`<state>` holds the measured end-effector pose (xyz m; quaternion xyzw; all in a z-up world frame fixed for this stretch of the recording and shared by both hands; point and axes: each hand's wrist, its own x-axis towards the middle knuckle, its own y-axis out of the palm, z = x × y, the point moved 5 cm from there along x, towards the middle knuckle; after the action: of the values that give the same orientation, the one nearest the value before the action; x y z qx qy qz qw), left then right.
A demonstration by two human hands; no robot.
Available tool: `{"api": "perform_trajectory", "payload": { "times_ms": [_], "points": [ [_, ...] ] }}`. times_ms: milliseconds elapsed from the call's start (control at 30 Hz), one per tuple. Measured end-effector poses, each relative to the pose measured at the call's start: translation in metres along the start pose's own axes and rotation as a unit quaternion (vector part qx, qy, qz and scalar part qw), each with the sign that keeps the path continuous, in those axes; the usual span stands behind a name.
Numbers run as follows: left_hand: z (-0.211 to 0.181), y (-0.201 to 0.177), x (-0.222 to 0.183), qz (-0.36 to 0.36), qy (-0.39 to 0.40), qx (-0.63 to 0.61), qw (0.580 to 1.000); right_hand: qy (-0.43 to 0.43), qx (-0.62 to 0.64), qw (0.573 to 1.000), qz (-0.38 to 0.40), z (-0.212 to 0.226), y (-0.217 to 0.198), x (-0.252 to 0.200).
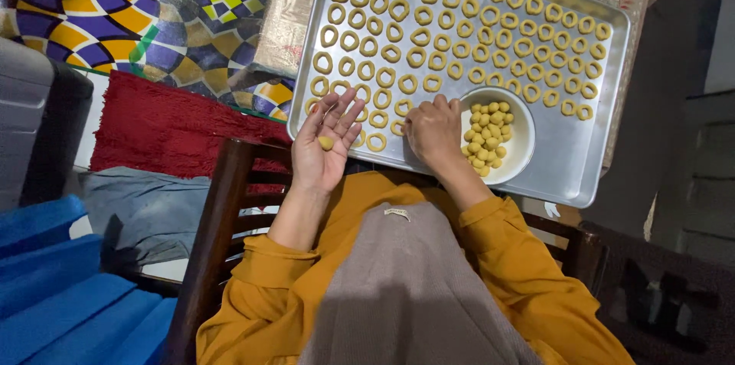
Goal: Shaping dough into ring-shaped cookies and placing them on a baking tray
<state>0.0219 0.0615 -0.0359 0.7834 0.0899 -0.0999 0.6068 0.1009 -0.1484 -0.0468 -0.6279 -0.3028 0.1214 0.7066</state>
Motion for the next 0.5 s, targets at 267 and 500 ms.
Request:
{"api": "perform_trajectory", "payload": {
  "times_ms": [267, 500],
  "points": [
    [-0.001, 0.002, -0.002, -0.008, -0.009, 0.016, 1.000, -0.035, -0.039, 0.999, -0.004, 0.015, -0.002, 0.010],
    [0.008, -0.002, 0.000, -0.014, -0.010, 0.019, 1.000, -0.038, -0.028, 0.999, -0.021, 0.008, -0.013, 0.007]
  ]
}}
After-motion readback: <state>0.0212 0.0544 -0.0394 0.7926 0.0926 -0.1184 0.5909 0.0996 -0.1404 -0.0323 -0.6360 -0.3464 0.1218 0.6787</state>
